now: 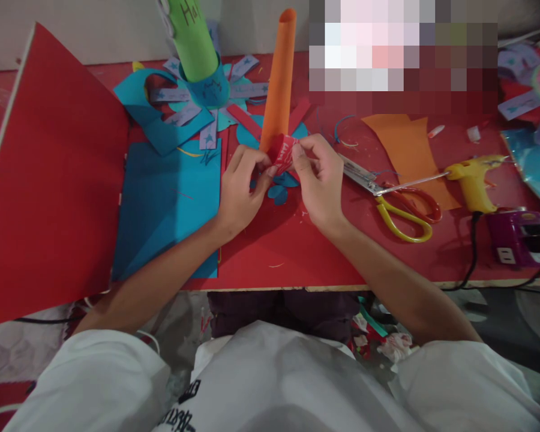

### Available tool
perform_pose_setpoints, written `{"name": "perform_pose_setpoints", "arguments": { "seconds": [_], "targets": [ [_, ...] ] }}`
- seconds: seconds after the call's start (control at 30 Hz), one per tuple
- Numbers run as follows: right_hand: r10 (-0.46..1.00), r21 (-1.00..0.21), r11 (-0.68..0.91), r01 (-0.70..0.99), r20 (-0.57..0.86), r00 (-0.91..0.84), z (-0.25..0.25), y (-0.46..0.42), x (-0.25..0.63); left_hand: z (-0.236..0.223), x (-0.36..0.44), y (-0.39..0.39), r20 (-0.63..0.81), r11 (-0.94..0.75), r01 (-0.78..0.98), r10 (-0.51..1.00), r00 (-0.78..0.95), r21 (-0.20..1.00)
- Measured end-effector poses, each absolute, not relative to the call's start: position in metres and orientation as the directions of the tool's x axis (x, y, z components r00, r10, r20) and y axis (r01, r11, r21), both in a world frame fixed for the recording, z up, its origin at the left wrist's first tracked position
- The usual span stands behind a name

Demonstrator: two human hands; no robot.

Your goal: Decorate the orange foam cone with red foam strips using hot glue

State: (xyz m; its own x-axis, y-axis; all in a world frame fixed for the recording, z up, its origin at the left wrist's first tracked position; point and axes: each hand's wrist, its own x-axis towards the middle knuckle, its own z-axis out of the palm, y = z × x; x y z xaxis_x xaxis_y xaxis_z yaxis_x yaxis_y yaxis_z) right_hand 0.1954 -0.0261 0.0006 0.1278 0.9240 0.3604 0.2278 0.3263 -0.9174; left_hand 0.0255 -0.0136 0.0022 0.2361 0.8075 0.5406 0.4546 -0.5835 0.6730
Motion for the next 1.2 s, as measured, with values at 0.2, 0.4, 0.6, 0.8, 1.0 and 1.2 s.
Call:
{"name": "perform_pose_setpoints", "arguments": {
  "seconds": [0.2, 0.4, 0.6, 0.8, 1.0, 1.2],
  "targets": [
    [0.922, -0.904, 0.333, 0.267, 0.372, 0.110, -0.004, -0.025, 0.198, 0.005, 0.024, -0.012, 0.579, -0.621, 0.422, 0.779, 0.240, 0.661],
    [0.917, -0.920, 0.367, 0.136, 0.383, 0.115, -0.001, -0.023, 0.196, 0.007, 0.025, -0.012, 0.604, -0.638, 0.400, 0.764, 0.226, 0.658],
    [0.914, -0.932, 0.359, 0.057, 0.363, 0.180, -0.001, -0.018, 0.199, 0.004, 0.024, -0.009, 0.632, -0.648, 0.381, 0.752, 0.187, 0.659],
    [0.916, -0.936, 0.347, 0.062, 0.352, 0.194, -0.008, -0.013, 0.203, 0.004, 0.023, -0.007, 0.642, -0.656, 0.396, 0.743, 0.189, 0.643],
    [0.902, -0.919, 0.373, 0.125, 0.391, 0.181, -0.009, -0.012, 0.210, 0.005, 0.023, -0.008, 0.663, -0.675, 0.388, 0.725, 0.187, 0.628],
    [0.897, -0.917, 0.373, 0.141, 0.396, 0.196, -0.007, -0.010, 0.212, 0.006, 0.022, -0.009, 0.647, -0.672, 0.366, 0.733, 0.210, 0.643]
  ]
}}
